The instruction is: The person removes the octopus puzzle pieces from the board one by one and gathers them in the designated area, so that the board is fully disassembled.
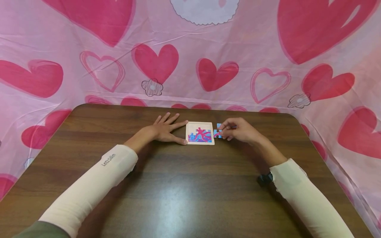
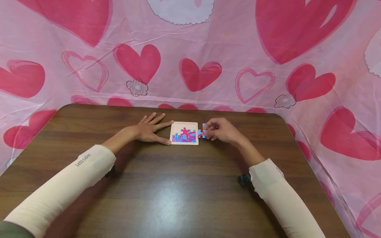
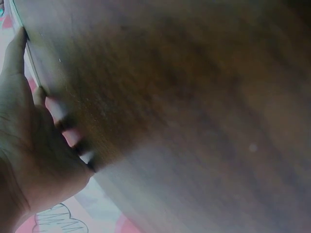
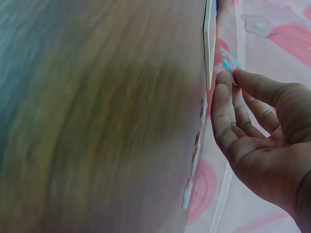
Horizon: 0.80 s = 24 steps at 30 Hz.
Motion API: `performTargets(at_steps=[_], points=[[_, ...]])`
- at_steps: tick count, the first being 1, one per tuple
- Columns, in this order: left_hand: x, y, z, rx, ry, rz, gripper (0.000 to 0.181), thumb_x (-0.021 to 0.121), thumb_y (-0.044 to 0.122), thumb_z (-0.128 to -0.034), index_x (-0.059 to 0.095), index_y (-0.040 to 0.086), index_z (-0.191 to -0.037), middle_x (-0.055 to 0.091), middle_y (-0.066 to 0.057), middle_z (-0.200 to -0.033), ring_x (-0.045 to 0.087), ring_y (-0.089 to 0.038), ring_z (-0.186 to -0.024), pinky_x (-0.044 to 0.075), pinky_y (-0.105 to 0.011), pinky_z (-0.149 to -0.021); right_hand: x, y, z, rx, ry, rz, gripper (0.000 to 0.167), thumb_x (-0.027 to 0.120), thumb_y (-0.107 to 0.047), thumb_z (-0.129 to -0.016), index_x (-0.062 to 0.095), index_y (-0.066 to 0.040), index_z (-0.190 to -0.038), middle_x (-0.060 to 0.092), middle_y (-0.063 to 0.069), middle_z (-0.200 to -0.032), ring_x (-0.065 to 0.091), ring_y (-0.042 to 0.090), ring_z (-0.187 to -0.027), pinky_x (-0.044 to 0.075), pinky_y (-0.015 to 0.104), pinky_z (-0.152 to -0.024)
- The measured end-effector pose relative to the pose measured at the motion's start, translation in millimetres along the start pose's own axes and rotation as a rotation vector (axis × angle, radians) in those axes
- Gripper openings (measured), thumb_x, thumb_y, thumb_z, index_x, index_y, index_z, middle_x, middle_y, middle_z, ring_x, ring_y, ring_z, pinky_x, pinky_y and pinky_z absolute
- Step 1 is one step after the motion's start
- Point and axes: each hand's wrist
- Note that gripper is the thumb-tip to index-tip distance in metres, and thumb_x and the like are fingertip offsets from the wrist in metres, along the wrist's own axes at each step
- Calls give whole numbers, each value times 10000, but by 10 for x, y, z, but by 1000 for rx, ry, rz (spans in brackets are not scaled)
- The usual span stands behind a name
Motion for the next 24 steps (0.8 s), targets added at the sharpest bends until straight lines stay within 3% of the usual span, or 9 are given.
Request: performTargets(at_steps=[10,24], points=[[1,17,2,0,1,-5,1090,616,922,-924,103,519,-1797,-139,16,-1927,-246,-372,-1768,-170,-640,-1409,-98,70,25,97,-8,50,289,785,-11,-1010,734,103,-1272,815,135,-983,725,134,-823,626,279,-696],[5,5,-7,-3,3,-20,1096,609,930,-921,82,530,-1794,-149,24,-1925,-246,-367,-1768,-172,-638,-1409,-91,87,-31,124,0,118,259,780,-29,-1014,759,87,-1244,733,87,-926,689,149,-811,616,267,-675]])
Point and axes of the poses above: each hand's wrist, its own z-axis away from the middle knuckle, its own x-axis out of the palm, y = z × x
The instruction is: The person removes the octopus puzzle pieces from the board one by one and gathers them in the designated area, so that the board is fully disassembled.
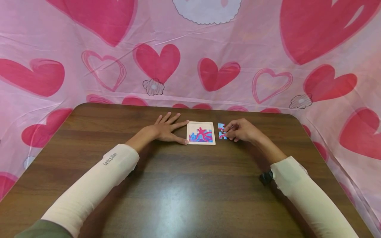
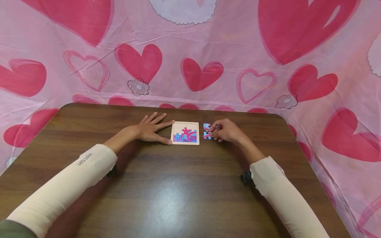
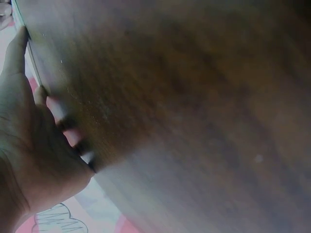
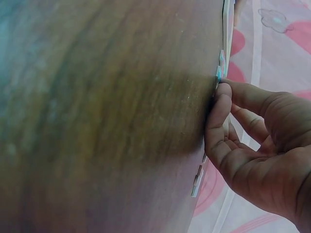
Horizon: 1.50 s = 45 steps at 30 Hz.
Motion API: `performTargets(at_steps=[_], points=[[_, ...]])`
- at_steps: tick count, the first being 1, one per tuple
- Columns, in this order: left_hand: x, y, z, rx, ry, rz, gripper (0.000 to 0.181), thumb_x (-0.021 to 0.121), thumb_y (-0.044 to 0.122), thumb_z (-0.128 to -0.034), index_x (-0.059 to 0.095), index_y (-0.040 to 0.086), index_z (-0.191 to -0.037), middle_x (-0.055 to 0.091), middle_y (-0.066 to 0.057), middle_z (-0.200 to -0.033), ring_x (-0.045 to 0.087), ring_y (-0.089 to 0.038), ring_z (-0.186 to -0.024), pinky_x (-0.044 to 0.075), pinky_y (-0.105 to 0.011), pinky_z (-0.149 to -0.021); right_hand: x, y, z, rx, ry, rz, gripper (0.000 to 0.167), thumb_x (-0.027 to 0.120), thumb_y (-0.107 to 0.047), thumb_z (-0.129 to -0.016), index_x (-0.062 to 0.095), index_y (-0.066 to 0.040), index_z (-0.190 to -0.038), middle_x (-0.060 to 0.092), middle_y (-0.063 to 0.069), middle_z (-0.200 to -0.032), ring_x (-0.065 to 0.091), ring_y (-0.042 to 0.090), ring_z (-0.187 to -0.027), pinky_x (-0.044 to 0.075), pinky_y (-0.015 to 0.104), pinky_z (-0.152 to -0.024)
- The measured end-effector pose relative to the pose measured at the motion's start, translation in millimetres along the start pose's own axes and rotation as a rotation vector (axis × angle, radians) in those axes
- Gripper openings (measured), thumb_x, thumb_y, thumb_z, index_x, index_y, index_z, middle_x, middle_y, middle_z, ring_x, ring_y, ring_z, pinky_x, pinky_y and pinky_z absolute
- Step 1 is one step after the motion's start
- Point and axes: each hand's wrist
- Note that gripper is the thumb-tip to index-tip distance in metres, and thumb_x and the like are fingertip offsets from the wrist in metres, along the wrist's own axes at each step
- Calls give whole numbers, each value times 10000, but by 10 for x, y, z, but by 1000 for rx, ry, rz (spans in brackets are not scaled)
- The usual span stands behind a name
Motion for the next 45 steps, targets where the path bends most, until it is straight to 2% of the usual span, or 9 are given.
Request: performTargets(at_steps=[9,15,19,25,32,38,43,45], points=[[3,-3,-14,-2,-4,3,1093,609,931,-919,85,534,-1792,-151,27,-1924,-251,-368,-1767,-169,-642,-1409,-1,-12,-13,28,6,-36,238,767,16,-1005,752,121,-1218,726,85,-891,697,129,-781,634,251,-670],[23,-55,-81,-5,-8,17,1153,591,1016,-849,95,560,-1784,-153,39,-1923,-263,-373,-1762,-197,-667,-1390,-16,-23,-11,43,-7,-114,228,735,61,-1019,704,171,-1216,759,113,-913,716,125,-757,671,267,-701],[47,-90,-124,-6,-7,15,1182,596,1038,-820,94,568,-1782,-161,49,-1921,-275,-374,-1758,-208,-679,-1381,-26,-20,-8,54,-12,-129,221,734,44,-1037,687,169,-1213,773,126,-945,727,125,-767,682,275,-726],[11,-29,-51,-5,-10,24,1139,603,984,-876,93,538,-1791,-158,34,-1922,-265,-364,-1762,-192,-655,-1396,-28,-33,0,65,-4,-120,201,716,30,-1056,685,149,-1215,779,148,-1005,739,134,-794,690,285,-746],[53,-104,-135,-2,-8,25,1197,608,1041,-809,93,571,-1781,-172,48,-1919,-284,-368,-1755,-216,-680,-1377,34,-117,-43,-12,52,-9,178,769,-76,-1037,760,58,-1154,789,129,-974,720,161,-793,641,271,-707],[115,-207,-263,-27,-13,0,1187,553,1099,-769,40,647,-1741,-211,119,-1901,-304,-303,-1753,-206,-629,-1398,116,-230,-100,-72,53,-12,229,836,-137,-994,765,34,-1129,779,114,-930,691,177,-781,615,292,-703],[90,-169,-218,-18,-15,8,1185,577,1067,-798,62,610,-1763,-199,77,-1911,-286,-345,-1758,-203,-651,-1393,206,-298,-152,-86,36,-32,233,860,-93,-974,765,43,-1138,765,91,-903,700,177,-763,613,288,-701],[53,-113,-145,-8,-16,18,1171,602,1024,-835,81,570,-1781,-182,41,-1918,-272,-378,-1759,-203,-668,-1387,247,-316,-175,-89,31,-39,227,865,-66,-965,770,45,-1139,768,94,-916,706,184,-762,617,284,-700]])
Point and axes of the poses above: each hand's wrist, its own z-axis away from the middle knuckle, its own x-axis out of the palm, y = z × x
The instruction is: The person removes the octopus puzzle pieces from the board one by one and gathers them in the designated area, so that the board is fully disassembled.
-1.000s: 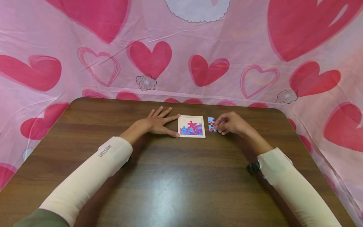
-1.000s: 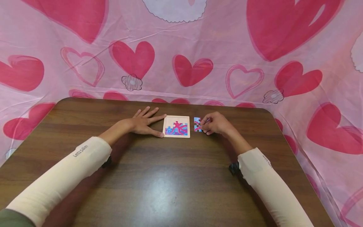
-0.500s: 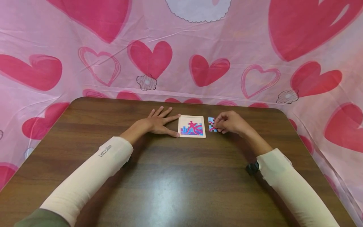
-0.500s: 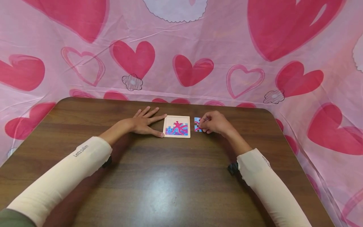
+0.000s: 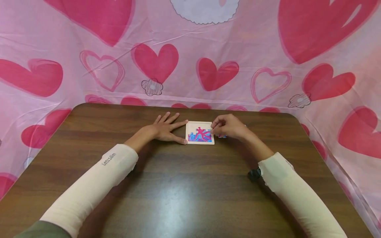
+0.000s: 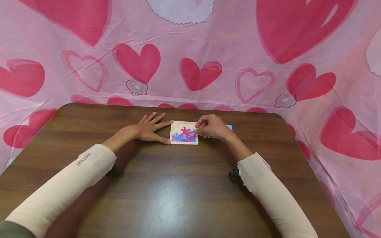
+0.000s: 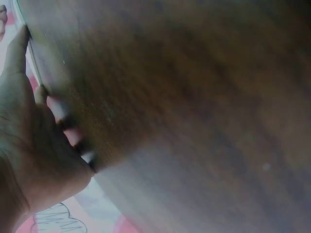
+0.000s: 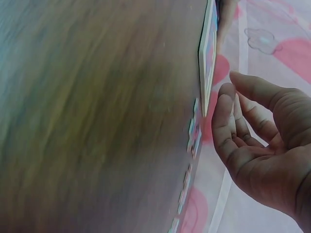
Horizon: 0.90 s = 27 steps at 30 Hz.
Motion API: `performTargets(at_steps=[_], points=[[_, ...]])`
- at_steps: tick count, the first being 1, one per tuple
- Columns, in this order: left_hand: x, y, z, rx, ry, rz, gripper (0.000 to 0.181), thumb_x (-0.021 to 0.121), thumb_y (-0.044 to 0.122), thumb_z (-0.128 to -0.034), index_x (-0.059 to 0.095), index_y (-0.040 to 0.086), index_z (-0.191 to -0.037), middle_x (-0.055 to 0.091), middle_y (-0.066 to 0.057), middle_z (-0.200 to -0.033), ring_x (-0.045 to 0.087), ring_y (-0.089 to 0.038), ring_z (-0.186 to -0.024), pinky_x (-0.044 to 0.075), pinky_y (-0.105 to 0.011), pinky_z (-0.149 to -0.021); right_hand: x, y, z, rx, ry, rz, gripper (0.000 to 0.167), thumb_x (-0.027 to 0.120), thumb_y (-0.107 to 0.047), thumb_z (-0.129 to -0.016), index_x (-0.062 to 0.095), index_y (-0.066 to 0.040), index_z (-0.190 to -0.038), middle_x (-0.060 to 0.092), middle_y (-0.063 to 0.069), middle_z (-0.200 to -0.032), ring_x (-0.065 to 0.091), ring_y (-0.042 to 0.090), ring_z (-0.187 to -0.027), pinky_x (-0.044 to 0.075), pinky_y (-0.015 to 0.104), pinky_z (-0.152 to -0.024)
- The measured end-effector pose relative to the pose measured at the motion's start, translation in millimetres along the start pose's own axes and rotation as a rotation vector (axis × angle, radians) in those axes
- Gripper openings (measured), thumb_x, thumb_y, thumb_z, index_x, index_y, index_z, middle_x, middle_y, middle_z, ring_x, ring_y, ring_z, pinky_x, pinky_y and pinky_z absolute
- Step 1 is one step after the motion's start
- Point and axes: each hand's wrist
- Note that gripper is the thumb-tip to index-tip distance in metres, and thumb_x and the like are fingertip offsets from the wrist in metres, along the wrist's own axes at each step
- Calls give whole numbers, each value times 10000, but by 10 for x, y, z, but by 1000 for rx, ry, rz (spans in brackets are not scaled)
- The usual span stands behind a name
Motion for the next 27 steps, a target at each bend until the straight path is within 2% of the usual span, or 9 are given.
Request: performTargets(at_steps=[5,14,22,27], points=[[-56,103,139,-2,1,8,1105,624,931,-914,95,526,-1796,-165,20,-1923,-259,-381,-1762,-186,-647,-1401,114,-45,-55,-2,-19,-17,253,891,-55,-941,776,44,-1144,768,87,-951,695,179,-770,621,272,-697],[-52,120,137,-5,6,-5,1074,612,912,-937,74,541,-1790,-173,22,-1921,-259,-373,-1763,-182,-645,-1403,226,-91,-120,-29,-26,-3,297,925,-81,-909,797,24,-1156,788,111,-999,691,137,-828,629,277,-715],[-35,106,123,10,9,5,1111,567,979,-905,82,527,-1796,-160,-2,-1924,-252,-385,-1764,-177,-660,-1400,292,-120,-184,-16,-48,25,337,948,-77,-881,802,3,-1174,750,83,-980,673,157,-810,609,267,-706],[-30,110,135,8,13,-7,1081,586,936,-932,76,529,-1794,-156,11,-1924,-249,-375,-1766,-171,-659,-1402,307,-130,-210,7,-49,79,426,978,-102,-855,807,-14,-1235,760,100,-1014,683,178,-908,585,240,-744]])
Point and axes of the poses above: each hand's wrist, its own z-axis away from the middle knuckle, its own x-axis out of the palm, y = z × x
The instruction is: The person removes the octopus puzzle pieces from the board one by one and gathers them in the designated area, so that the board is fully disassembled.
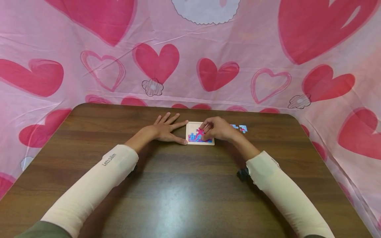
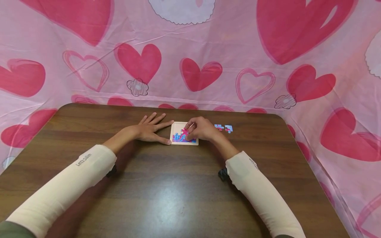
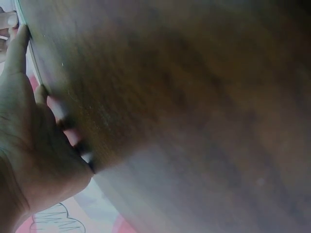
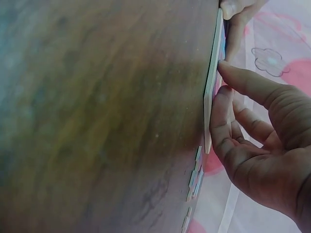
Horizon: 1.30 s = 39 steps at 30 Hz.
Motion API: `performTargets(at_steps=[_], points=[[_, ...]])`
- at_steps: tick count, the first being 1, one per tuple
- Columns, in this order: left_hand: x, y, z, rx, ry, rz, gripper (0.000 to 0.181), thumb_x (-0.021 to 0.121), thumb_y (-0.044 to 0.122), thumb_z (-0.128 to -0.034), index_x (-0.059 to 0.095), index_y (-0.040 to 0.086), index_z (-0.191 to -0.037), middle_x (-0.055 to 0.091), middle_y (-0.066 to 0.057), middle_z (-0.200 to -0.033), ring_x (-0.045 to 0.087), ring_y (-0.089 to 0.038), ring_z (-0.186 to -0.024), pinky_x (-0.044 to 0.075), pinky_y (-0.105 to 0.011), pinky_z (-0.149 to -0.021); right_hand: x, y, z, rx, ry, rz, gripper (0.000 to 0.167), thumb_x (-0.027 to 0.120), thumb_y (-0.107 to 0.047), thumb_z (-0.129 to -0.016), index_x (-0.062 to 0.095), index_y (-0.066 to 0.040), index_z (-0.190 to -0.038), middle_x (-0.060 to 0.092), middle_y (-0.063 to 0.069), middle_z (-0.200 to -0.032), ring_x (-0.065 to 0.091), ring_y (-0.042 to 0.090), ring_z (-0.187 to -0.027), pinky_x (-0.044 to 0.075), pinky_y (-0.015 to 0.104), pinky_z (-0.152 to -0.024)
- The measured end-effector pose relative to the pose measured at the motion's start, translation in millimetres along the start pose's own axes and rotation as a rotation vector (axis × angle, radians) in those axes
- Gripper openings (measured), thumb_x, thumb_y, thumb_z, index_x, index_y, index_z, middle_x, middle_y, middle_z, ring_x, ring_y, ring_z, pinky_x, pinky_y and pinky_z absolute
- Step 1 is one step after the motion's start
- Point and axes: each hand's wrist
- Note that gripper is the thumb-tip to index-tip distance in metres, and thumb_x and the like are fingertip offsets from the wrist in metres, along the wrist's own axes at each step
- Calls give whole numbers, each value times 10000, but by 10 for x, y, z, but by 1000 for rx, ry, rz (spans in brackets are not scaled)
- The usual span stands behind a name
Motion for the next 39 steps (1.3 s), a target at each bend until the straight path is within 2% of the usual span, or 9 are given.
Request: performTargets(at_steps=[4,14,23,27,32,39], points=[[7,10,6,-2,9,-16,1080,606,917,-937,78,527,-1795,-155,7,-1924,-249,-380,-1765,-174,-665,-1399,-4,1,-4,17,-4,52,502,985,-138,-851,805,-44,-1310,772,110,-1045,687,208,-965,559,245,-791],[8,15,22,-3,16,-10,1091,612,917,-933,83,515,-1798,-151,4,-1925,-246,-379,-1767,-172,-664,-1400,-16,-40,-28,57,-29,96,541,979,-181,-867,789,-93,-1367,711,75,-1029,626,212,-936,541,279,-818],[22,15,19,-5,17,-17,1086,623,904,-937,92,511,-1799,-150,4,-1925,-246,-376,-1767,-175,-658,-1402,-17,-81,-37,55,-51,55,541,985,-98,-845,760,-46,-1334,690,51,-945,617,158,-873,532,251,-764],[26,4,-11,-8,11,-13,1117,621,939,-909,86,523,-1797,-160,16,-1923,-261,-372,-1763,-192,-666,-1393,-21,-76,-36,60,-52,22,533,980,-54,-839,744,-42,-1317,678,71,-955,618,171,-869,535,244,-739],[54,-52,-98,-16,6,-10,1163,571,1038,-841,72,570,-1781,-176,48,-1918,-273,-355,-1761,-201,-675,-1385,-21,-61,-39,68,-39,15,512,975,-56,-854,736,-67,-1307,630,93,-1016,582,204,-916,525,259,-758],[82,-89,-141,-11,19,-6,1176,600,1029,-832,101,556,-1786,-153,26,-1924,-262,-380,-1761,-190,-695,-1382,6,-54,-19,67,-26,6,529,977,-64,-845,728,-104,-1311,605,98,-1068,561,238,-986,504,308,-827]])
Point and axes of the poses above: each hand's wrist, its own z-axis away from the middle knuckle, its own x-axis out of the palm, y = z × x
